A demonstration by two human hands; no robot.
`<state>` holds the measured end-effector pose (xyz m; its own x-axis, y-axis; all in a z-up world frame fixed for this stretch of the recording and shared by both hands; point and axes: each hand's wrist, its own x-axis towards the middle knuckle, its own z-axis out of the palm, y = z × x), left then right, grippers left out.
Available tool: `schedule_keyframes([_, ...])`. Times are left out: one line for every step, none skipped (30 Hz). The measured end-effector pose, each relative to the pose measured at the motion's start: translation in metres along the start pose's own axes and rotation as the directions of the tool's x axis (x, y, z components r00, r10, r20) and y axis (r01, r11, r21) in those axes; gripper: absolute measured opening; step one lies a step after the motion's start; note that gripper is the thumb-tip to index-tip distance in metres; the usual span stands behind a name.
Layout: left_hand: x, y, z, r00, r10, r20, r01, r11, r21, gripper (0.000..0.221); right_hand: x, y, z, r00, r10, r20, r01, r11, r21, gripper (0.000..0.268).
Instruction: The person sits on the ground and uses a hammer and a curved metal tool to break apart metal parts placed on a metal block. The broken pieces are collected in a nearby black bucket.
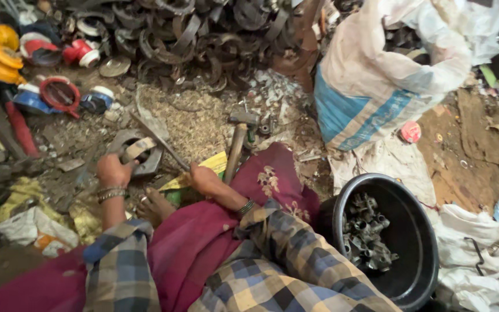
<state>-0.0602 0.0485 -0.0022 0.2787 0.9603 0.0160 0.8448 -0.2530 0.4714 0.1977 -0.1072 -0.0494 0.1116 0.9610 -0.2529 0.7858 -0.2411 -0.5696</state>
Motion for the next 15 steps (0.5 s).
schedule_keyframes([-0.001, -0.002, -0.001, 1.000, 0.006, 0.017, -0.006, 1.000, -0.021, 0.053, 0.001, 0.003, 0.006, 1.000, -0.013, -0.006, 0.014, 1.000, 0.015, 0.044])
schedule_keyframes([0.000, -0.003, -0.002, 1.000, -0.001, 0.030, 0.002, 0.999, -0.039, 0.054, 0.004, 0.007, 0.010, 1.000, -0.013, 0.017, 0.013, 1.000, 0.017, 0.044])
schedule_keyframes([0.001, -0.004, -0.004, 0.999, -0.008, 0.043, 0.010, 0.998, -0.058, 0.054, 0.007, 0.012, 0.012, 0.999, -0.012, 0.039, 0.012, 1.000, 0.019, 0.044])
schedule_keyframes([0.003, -0.001, -0.005, 1.000, 0.008, 0.028, -0.006, 0.998, -0.058, 0.053, 0.013, 0.018, 0.012, 0.998, -0.015, 0.059, 0.014, 1.000, 0.015, 0.045])
schedule_keyframes([0.005, 0.002, -0.008, 1.000, 0.023, 0.013, -0.022, 0.998, -0.057, 0.052, 0.019, 0.022, 0.013, 0.999, -0.033, 0.041, 0.033, 0.999, -0.012, 0.045])
schedule_keyframes([0.003, 0.004, -0.012, 1.000, 0.016, 0.026, -0.015, 0.999, -0.039, 0.049, 0.019, 0.026, 0.015, 0.998, -0.049, 0.029, 0.050, 0.998, -0.037, 0.046])
schedule_keyframes([0.001, 0.008, -0.014, 0.999, 0.009, 0.039, -0.008, 1.000, -0.021, 0.047, 0.019, 0.029, 0.016, 0.998, -0.067, 0.017, 0.068, 0.996, -0.061, 0.047])
schedule_keyframes([-0.001, 0.010, -0.020, 0.997, 0.007, 0.071, 0.000, 0.994, -0.108, 0.050, 0.020, 0.032, 0.017, 0.997, -0.075, 0.016, 0.076, 0.995, -0.059, 0.047])
schedule_keyframes([-0.001, 0.013, -0.023, 0.995, 0.009, 0.100, 0.011, 0.981, -0.195, 0.054, 0.021, 0.033, 0.016, 0.996, -0.083, 0.015, 0.084, 0.995, -0.057, 0.048])
schedule_keyframes([-0.001, 0.016, -0.024, 0.997, 0.040, 0.067, -0.018, 0.953, -0.302, 0.055, 0.021, 0.032, 0.017, 0.997, -0.070, 0.016, 0.071, 0.995, -0.066, 0.048])
schedule_keyframes([-0.001, 0.017, -0.027, 0.997, 0.067, 0.026, -0.051, 0.913, -0.404, 0.057, 0.020, 0.030, 0.015, 0.998, -0.057, 0.016, 0.058, 0.996, -0.074, 0.048])
schedule_keyframes([0.002, 0.021, -0.026, 0.997, 0.064, 0.044, -0.042, 0.919, -0.391, 0.054, 0.019, 0.028, 0.012, 0.997, -0.064, 0.034, 0.066, 0.996, -0.061, 0.047])
schedule_keyframes([0.004, 0.022, -0.024, 0.996, 0.061, 0.062, -0.033, 0.925, -0.379, 0.051, 0.018, 0.027, 0.008, 0.996, -0.072, 0.052, 0.075, 0.996, -0.048, 0.047])
schedule_keyframes([0.006, 0.024, -0.021, 0.997, 0.054, 0.054, -0.026, 0.909, -0.415, 0.046, 0.016, 0.026, 0.002, 0.995, -0.074, 0.062, 0.076, 0.996, -0.038, 0.046])
schedule_keyframes([0.005, 0.024, -0.017, 0.998, 0.046, 0.046, -0.020, 0.893, -0.450, 0.042, 0.014, 0.021, 0.001, 0.995, -0.079, 0.064, 0.081, 0.996, -0.024, 0.046])
